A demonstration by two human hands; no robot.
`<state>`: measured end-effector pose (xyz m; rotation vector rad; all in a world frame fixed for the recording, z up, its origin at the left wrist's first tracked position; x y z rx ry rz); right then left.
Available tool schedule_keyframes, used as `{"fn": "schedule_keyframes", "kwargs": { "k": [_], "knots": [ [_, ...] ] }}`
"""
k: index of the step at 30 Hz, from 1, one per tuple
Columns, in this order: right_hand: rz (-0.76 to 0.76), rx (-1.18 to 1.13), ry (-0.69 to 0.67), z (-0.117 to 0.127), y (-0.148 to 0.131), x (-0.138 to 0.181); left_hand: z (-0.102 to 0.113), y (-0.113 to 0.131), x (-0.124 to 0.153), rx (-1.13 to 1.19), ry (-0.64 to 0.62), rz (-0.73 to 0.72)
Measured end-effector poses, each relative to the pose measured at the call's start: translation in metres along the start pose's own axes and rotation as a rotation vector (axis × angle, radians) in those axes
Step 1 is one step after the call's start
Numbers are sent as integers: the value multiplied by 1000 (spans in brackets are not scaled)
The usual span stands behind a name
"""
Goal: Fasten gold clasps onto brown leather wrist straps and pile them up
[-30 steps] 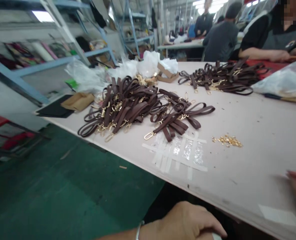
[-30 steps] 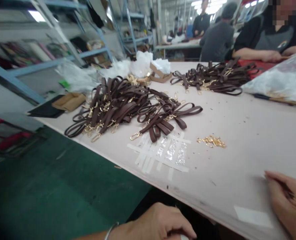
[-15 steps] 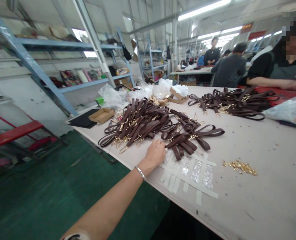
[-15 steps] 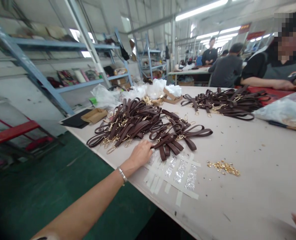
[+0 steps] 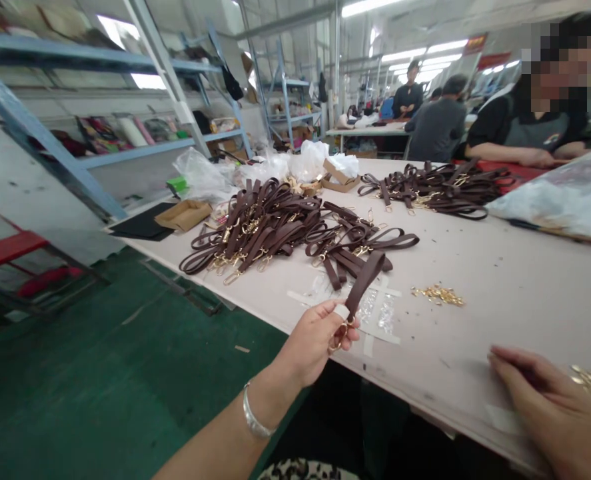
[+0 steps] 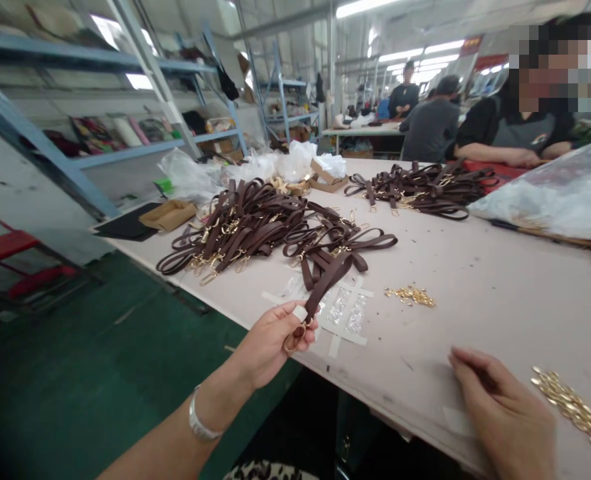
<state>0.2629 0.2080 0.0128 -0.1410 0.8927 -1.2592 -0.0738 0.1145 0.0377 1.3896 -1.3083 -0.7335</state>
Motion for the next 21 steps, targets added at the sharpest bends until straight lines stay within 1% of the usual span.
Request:
{"fn": "schedule_keyframes", "kwargs": {
  "k": [1, 2, 5, 7, 9, 12, 14, 17, 19, 21],
  "knots": [
    [54, 47, -2, -4, -9, -1, -4, -8, 6, 106, 7, 37],
    [134, 106, -7, -8, -20, -2, -7, -15, 10, 152, 13, 63],
    [407, 290, -37, -20, -44, -2, -8, -28, 19, 187, 5, 107],
    [512, 374, -76, -27, -52, -1, -4, -33, 24, 205, -2, 123],
    [559, 385, -100, -31, -60, -4, 4, -35, 27, 240, 27, 138],
    [566, 312, -159, -44, -78, -15, 14, -37, 28, 276, 81, 163],
    [549, 286, -203, -59, -91, -28, 15, -37, 27, 272, 86, 164],
    [532, 335, -235, -84, -106, -53, 16, -37, 26, 274, 95, 162],
    [562, 378, -269, -99, -115, -65, 16, -38, 26, 282, 106, 162],
    [630, 412, -336, -114, -123, -69, 17, -40, 27, 284, 104, 165]
  ]
}}
Point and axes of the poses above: each hand's wrist, its own x-axis away from the middle knuckle, its own z-axis out of the back of the hand, y = z × x, the point moved 9 cm from there along -x, towards the middle knuckle, and after that the axes turned 1 degree about -z, right-handed, at the moved point
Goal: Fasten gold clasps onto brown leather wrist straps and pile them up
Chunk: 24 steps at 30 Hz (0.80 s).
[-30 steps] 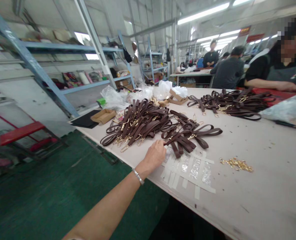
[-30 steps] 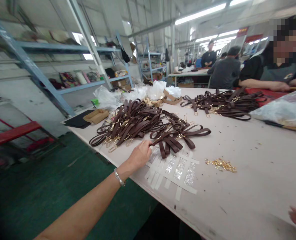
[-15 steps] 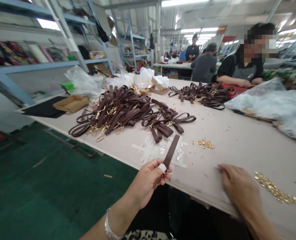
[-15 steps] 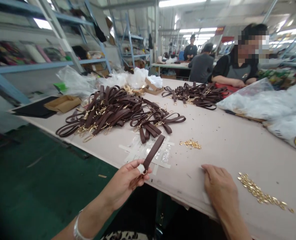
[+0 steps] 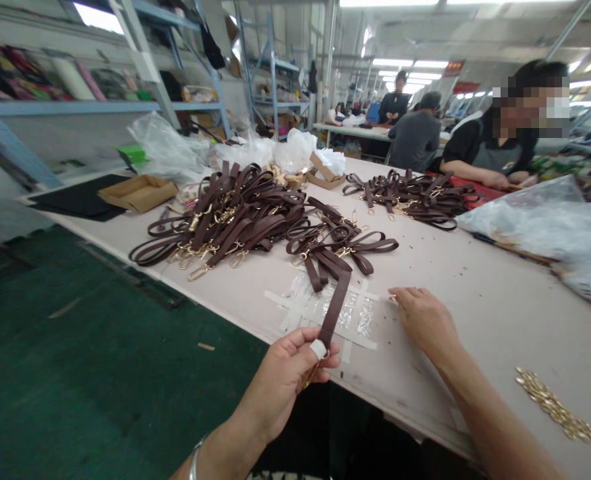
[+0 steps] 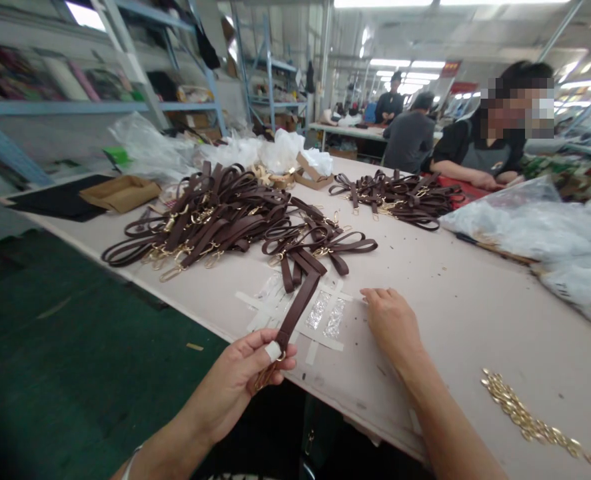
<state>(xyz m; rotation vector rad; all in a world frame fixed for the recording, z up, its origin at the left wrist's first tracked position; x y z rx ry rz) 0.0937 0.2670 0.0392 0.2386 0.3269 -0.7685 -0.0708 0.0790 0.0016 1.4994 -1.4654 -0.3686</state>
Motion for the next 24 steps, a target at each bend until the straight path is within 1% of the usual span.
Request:
{"fn": "schedule_keyframes", "kwargs": {
  "k": [3, 6, 8, 12, 15, 17, 19, 21, 24],
  "knots": [
    [114, 32, -93, -10, -10, -5, 2, -4, 0, 4, -5, 23],
    [166, 49, -137, -14, -9, -2, 3, -7, 1, 19, -12, 41],
    [164, 74, -129, -14, -2, 0, 1, -8, 1, 29, -32, 41],
    [152, 96, -73, -16, 11, 2, -4, -12, 2, 31, -64, 51],
    [205, 81, -61, -19, 9, 3, -7, -14, 4, 36, -67, 57],
    [223, 76, -28, -15, 4, 4, -9, -15, 4, 40, -66, 53],
    [209, 35, 26, -7, 0, 6, -11, -15, 4, 39, -61, 47],
    [145, -54, 75, 2, -1, 10, -12, -16, 4, 31, -62, 48],
    [-57, -256, 120, 13, 7, 23, -15, -20, 3, 14, -61, 54]
  ]
}}
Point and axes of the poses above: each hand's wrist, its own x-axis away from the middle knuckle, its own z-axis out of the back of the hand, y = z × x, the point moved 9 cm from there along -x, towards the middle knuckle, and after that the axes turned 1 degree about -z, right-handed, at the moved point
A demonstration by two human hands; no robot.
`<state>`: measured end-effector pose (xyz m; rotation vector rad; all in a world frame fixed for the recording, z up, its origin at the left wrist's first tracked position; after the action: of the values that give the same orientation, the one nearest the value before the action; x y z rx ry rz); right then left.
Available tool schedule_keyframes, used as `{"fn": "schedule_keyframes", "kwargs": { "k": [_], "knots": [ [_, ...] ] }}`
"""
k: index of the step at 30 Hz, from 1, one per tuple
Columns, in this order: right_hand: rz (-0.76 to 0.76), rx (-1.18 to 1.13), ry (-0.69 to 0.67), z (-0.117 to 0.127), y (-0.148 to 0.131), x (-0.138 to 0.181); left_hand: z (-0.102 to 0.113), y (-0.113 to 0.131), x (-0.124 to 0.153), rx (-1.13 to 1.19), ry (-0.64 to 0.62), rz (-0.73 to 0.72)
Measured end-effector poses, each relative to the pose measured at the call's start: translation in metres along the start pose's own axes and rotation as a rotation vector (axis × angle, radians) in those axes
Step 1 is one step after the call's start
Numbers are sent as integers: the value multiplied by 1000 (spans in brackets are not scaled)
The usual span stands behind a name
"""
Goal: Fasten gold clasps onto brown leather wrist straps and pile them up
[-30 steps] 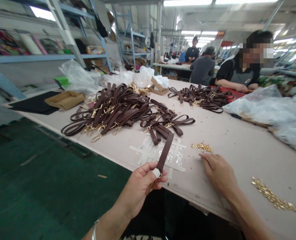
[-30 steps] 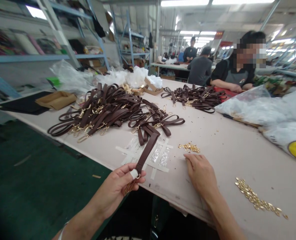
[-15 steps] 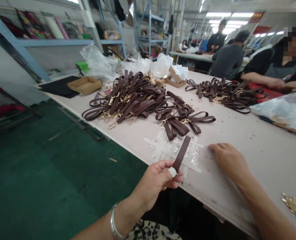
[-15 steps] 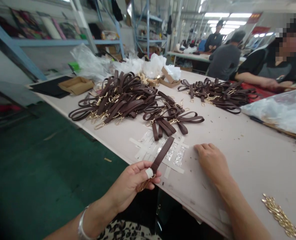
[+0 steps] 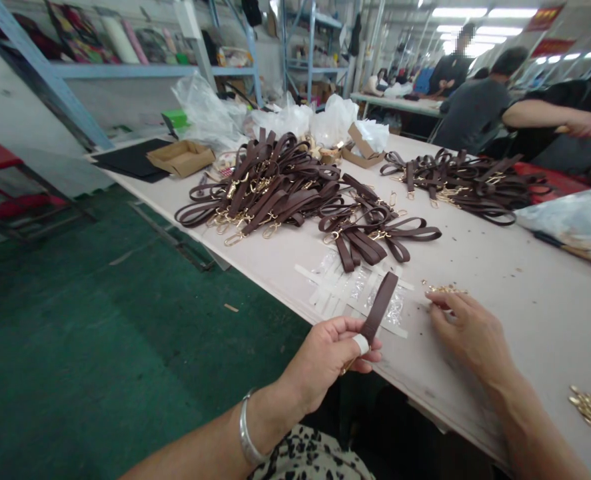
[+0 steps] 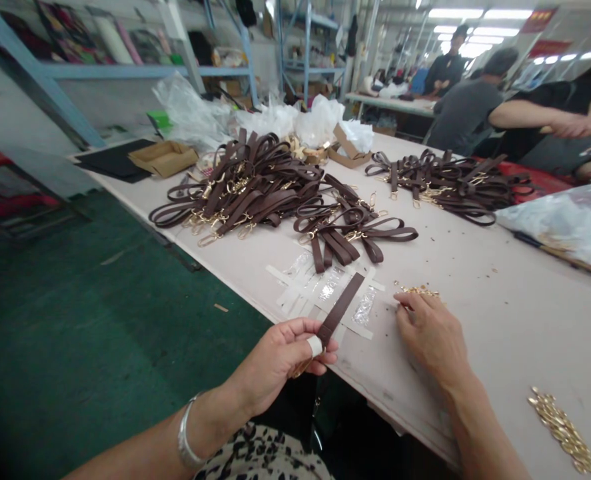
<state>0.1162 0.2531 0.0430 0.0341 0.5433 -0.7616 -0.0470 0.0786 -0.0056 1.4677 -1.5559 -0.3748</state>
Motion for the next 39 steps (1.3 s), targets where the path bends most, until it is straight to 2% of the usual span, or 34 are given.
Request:
{"fn": "schedule_keyframes", "kwargs": {
  "k": [4, 10, 14, 17, 19, 23, 26, 32, 35, 39],
  "knots": [
    [-226, -288, 17, 7, 2, 23, -6, -4, -2, -10, -12, 0],
    [-480, -586, -38, 7, -14, 53, -19, -8, -9, -68, -21, -11],
    [-437, -779, 45, 21, -48, 56, -30, -11, -15, -74, -69, -53],
    [-347, -855, 13, 24, -74, 55, -39, -12, -14, -69, -146, -111],
    [-329, -848, -22, 24, -81, 56, -42, -11, -11, -94, -181, -150],
    [-373, -781, -123, 15, -76, 62, -40, -5, -4, -208, -186, -218],
    [-463, -799, -180, 5, -68, 72, -39, 0, 0, -293, -189, -268],
    [-696, -1030, -172, -22, -56, 99, -35, -5, -2, -312, -177, -260],
    [-699, -1113, -183, -28, -59, 101, -34, -8, -5, -325, -166, -260],
    [-641, -1152, -207, -23, -65, 93, -35, -7, -2, -391, -173, -290]
  ]
}}
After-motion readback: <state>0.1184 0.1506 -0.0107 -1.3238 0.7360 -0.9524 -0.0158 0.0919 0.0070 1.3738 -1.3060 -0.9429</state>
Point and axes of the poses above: each hand's wrist, its own x-axis away from the middle knuckle, its own z-axis out of the back of the hand, y = z × x, the point moved 9 cm from there along -x, towards the middle knuckle, and after that the axes turned 1 degree about -z, right-handed, at the moved point
